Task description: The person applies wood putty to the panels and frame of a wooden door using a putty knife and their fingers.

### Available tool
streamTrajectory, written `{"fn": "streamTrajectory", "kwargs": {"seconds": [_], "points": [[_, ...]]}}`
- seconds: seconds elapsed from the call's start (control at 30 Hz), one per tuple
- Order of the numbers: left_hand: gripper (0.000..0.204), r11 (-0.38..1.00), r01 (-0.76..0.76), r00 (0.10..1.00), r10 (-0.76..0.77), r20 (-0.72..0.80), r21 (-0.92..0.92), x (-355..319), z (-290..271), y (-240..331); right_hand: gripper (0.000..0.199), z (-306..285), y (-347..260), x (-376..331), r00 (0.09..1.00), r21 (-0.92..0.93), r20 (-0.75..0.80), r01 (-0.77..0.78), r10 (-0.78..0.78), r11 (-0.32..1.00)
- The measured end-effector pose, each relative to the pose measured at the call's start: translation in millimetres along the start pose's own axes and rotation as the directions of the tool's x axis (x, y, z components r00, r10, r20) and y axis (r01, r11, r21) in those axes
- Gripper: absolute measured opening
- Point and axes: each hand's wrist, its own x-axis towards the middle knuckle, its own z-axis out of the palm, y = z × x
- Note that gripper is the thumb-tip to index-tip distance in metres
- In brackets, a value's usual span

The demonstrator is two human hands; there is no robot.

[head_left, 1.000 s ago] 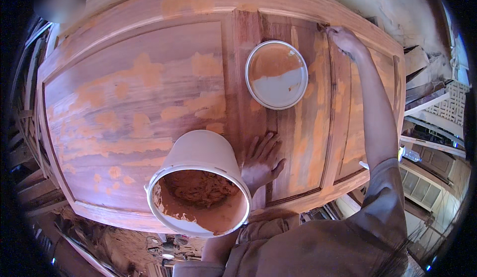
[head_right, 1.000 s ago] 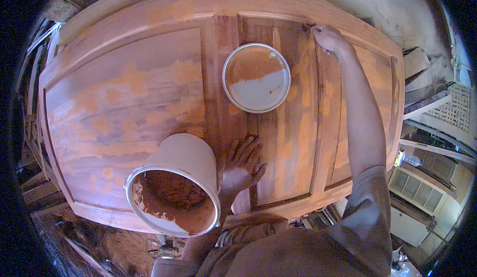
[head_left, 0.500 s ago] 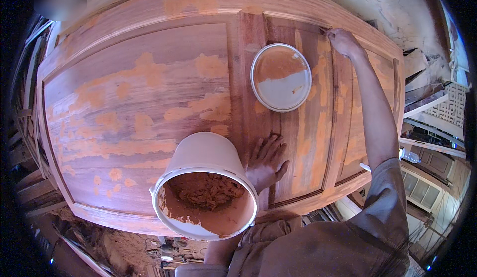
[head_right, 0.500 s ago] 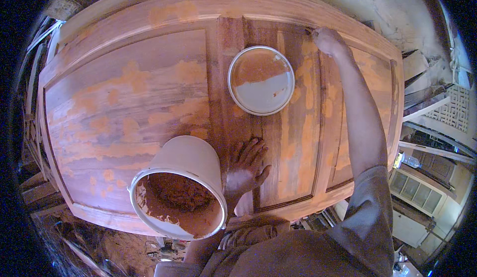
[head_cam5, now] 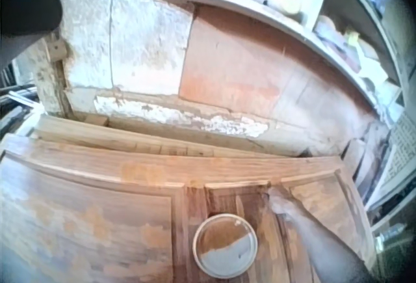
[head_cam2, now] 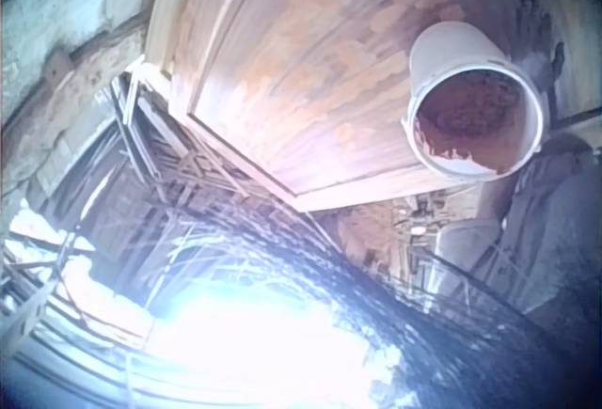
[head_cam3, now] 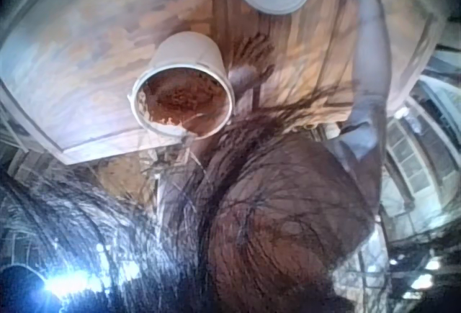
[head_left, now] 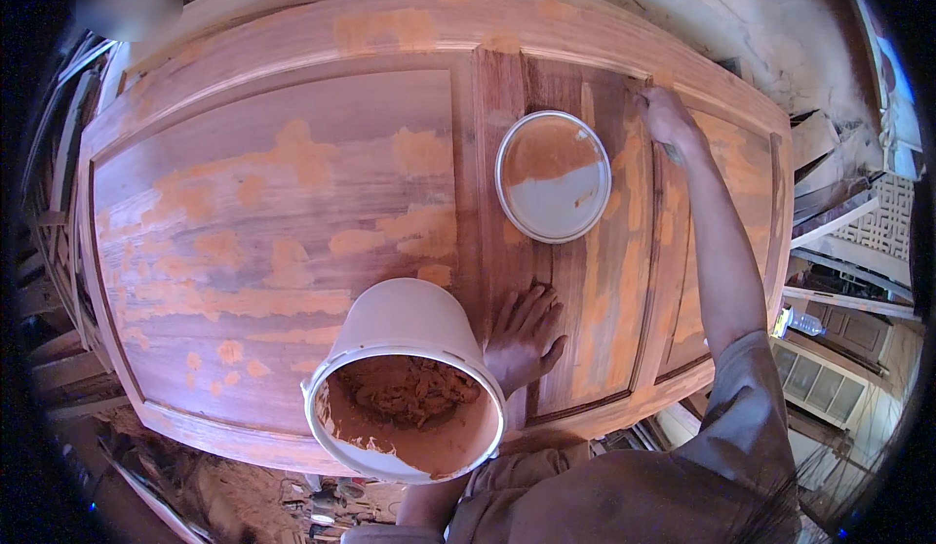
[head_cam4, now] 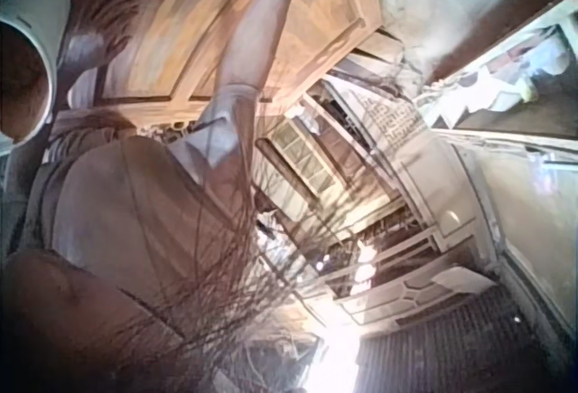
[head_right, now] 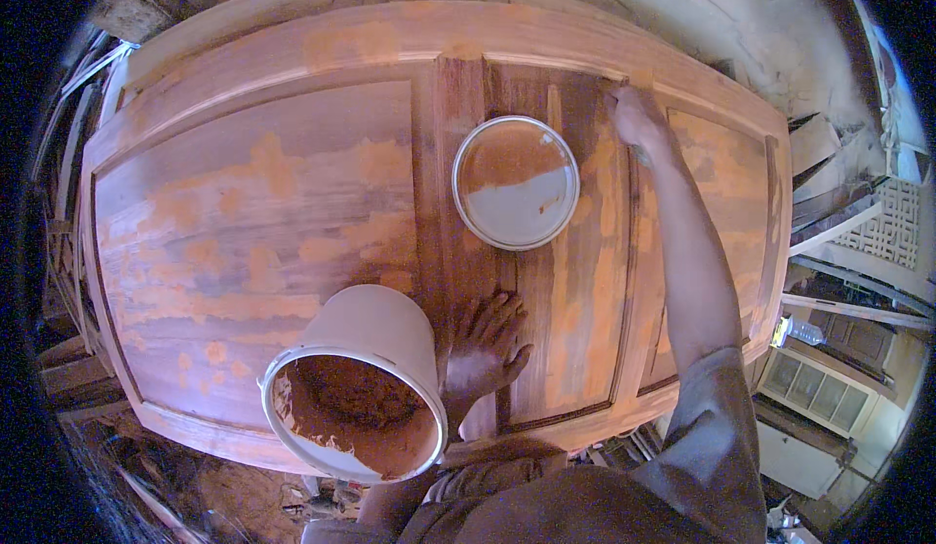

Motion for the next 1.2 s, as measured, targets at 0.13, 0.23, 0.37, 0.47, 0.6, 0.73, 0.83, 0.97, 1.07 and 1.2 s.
{"fn": "streamTrajectory", "kwargs": {"seconds": [0.13, 0.23, 0.37, 0.47, 0.6, 0.73, 0.83, 0.97, 1.07, 1.2], "points": [[0.044, 1.0, -0.008, 1.0, 0.008, -0.008, 0.019, 0.9, 2.4, -0.7, 0.029, -21.4, -8.4, -17.1, 0.998, 0.047, 0.006, 0.066, -0.067, 0.997], [0.044, 1.0, 0.007, 1.0, -0.007, -0.002, -0.006, -0.8, -0.6, 1.9, 0.029, -26.9, -10.7, -21.5, 0.996, 0.17, 0.073, -0.065, 0.053, 0.983], [0.043, 1.0, 0.011, 1.0, -0.011, 0.019, 0.003, -0.1, -2.7, 2.5, 0.034, -21.5, -4.2, -19.6, 0.999, 0.084, -0.042, 0.009, -0.005, 0.996], [0.043, 1.0, 0.014, 1.0, -0.014, 0.026, 0.002, 0.6, -1.6, 2.1, 0.036, -13.6, 3.1, -13.0, 0.982, 0.038, -0.145, 0.13, -0.123, 0.991], [0.044, 1.0, 0.016, 0.999, -0.016, 0.034, 0.0, -0.3, 0.1, 1.0, 0.036, -16.2, -7.9, -12.6, 0.998, 0.026, -0.052, 0.026, -0.024, 0.999], [0.045, 1.0, 0.017, 0.999, -0.017, 0.029, 0.005, -1.5, -0.3, 1.2, 0.036, -2.5, -7.1, -14.1, 0.985, 0.064, -0.152, 0.091, -0.08, 0.994], [0.045, 1.0, -0.006, 1.0, 0.006, 0.019, 0.016, -1.5, -1.0, 3.6, 0.035, 23.1, 5.8, -9.3, 0.968, 0.058, -0.237, 0.092, -0.076, 0.994], [0.044, 1.0, 0.017, 0.999, -0.018, 0.04, 0.009, 0.6, -2.1, 3.2, 0.033, 20.9, -4.5, -13.5, 0.984, 0.025, -0.174, 0.044, -0.039, 0.999], [0.045, 1.0, 0.013, 1.0, -0.014, 0.021, 0.022, -1.6, 0.0, 3.2, 0.033, 23.4, -2.3, -16.5, 0.988, 0.026, -0.152, 0.026, -0.022, 0.999], [0.044, 1.0, 0.011, 1.0, -0.011, 0.026, 0.002, -1.6, -0.8, 1.5, 0.034, 12.8, -7.8, -25.1, 0.992, 0.057, -0.119, 0.05, -0.043, 0.997]]}}
